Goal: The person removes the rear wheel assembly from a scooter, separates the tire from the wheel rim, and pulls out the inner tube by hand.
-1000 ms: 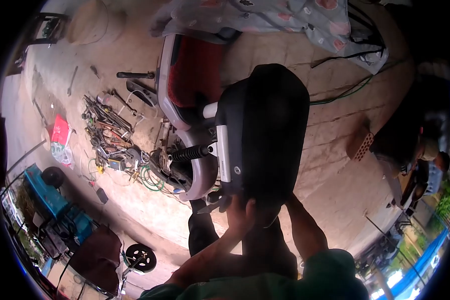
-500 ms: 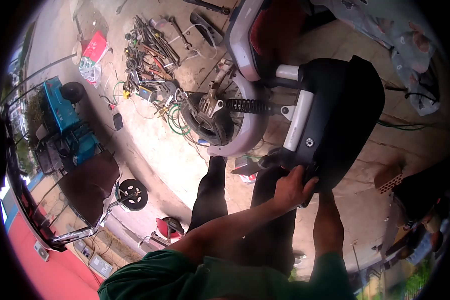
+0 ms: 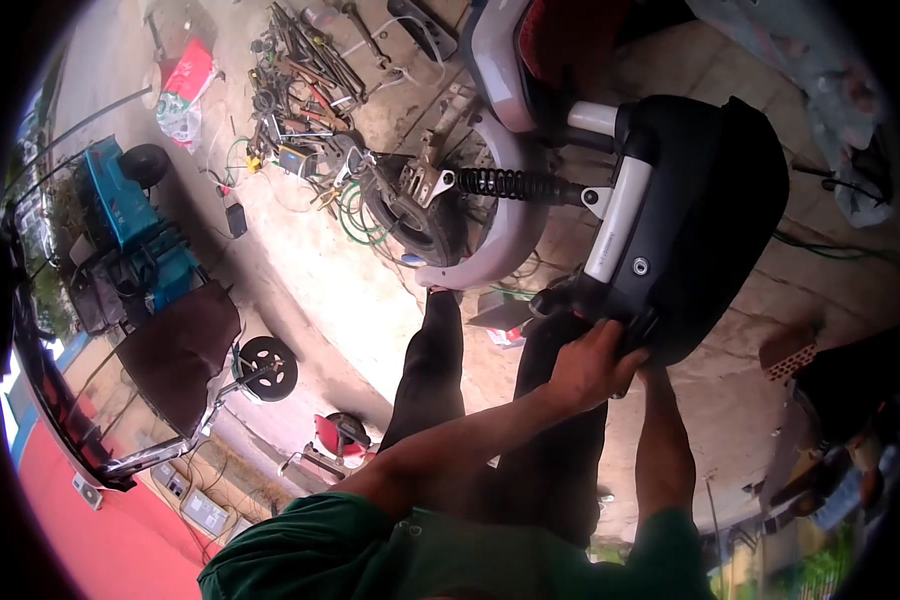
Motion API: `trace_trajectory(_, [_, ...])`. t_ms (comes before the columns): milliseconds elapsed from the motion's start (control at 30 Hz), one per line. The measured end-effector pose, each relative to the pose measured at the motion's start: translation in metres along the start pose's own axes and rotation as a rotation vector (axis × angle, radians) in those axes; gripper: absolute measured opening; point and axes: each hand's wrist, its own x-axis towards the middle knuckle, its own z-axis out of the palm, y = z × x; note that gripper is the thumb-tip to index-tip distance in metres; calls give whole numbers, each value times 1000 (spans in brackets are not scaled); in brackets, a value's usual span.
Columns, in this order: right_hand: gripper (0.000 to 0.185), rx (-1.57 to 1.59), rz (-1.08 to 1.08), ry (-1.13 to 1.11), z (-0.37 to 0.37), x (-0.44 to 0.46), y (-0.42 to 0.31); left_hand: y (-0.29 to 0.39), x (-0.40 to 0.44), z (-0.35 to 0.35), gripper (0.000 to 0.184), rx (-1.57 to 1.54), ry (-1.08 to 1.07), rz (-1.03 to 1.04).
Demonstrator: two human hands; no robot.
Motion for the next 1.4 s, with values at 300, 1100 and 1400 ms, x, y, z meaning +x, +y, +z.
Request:
trace_trajectory(300, [31,221,293,158,-100,-181,248,-125,-99,-186,30,26,-213,-18])
trace_trajectory(1100, [28,6,-332,-201,303,-296,382,-368,-332,-477,39,162,-183,-887])
trace_trajectory(1400, [27,-17,-755,-345,381,-359,531,-388,-321,-518,24,313,-258,-699])
